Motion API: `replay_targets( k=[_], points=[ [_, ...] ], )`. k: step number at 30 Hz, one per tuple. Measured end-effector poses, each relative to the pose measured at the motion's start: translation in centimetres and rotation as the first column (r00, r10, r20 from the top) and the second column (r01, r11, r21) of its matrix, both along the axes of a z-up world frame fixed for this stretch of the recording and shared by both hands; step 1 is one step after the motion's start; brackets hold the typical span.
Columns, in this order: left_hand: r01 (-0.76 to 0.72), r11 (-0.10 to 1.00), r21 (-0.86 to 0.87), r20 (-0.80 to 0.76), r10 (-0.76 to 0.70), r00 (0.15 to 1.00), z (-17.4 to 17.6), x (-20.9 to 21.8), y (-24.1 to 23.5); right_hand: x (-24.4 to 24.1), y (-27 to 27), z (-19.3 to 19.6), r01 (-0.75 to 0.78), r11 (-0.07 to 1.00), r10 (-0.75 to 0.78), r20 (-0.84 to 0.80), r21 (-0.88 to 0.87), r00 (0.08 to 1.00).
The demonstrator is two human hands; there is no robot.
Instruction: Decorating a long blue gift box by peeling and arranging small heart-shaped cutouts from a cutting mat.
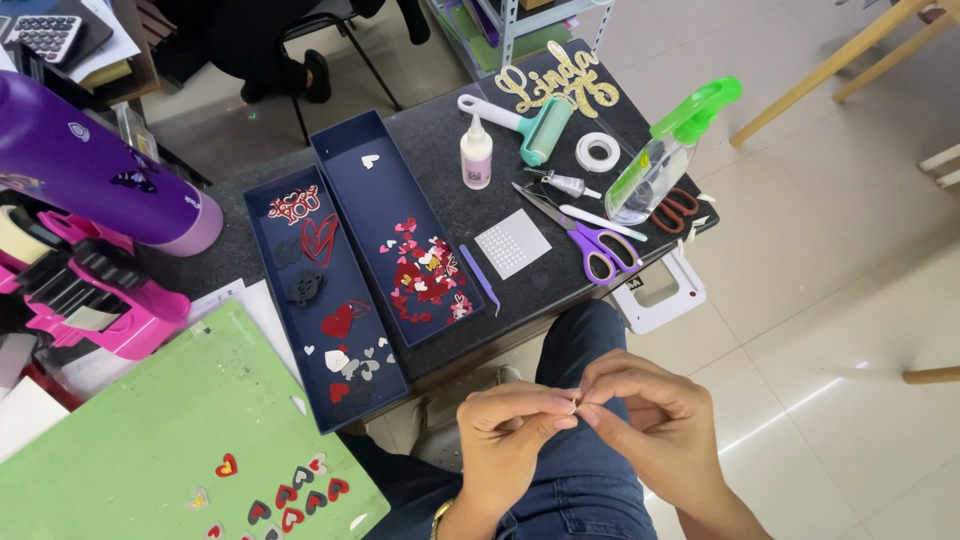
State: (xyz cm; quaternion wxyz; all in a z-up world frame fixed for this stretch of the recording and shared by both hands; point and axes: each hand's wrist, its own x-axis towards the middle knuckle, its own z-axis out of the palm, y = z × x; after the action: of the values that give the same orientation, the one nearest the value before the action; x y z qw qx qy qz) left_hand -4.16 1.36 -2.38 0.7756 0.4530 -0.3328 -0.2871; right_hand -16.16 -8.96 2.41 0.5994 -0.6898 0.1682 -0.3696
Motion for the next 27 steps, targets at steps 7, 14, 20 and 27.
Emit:
replay_targets(
  k=[7,14,20,27],
  points=[
    [0.011,1.000,-0.007,-0.012,-0.011,1.000,0.0,0.0,-0.1,-0.2,-0.1,-0.1,0.002,1.000,-0.002,0.002,0.020,1.000],
    [0.071,0.997,-0.022,-0.136,-0.073,0.988,-0.7,-0.2,-0.4,-0.4,-0.4,0.0,-0.015,1.000,0.015,0.014,0.019,1.000],
    [0.141,0.985,-0.095,-0.461,-0.169,0.871,-1.9,-0.3,-0.7,-1.7,-1.5,-0.6,-0.113,0.989,0.124,0.119,-0.093,0.985],
    [0.114,0.993,-0.040,-0.457,-0.119,0.881,-3.7,-0.2,-0.6,-1.7,-0.8,-1.5,-0.128,0.982,0.120,-0.066,-0.142,0.991]
  ],
)
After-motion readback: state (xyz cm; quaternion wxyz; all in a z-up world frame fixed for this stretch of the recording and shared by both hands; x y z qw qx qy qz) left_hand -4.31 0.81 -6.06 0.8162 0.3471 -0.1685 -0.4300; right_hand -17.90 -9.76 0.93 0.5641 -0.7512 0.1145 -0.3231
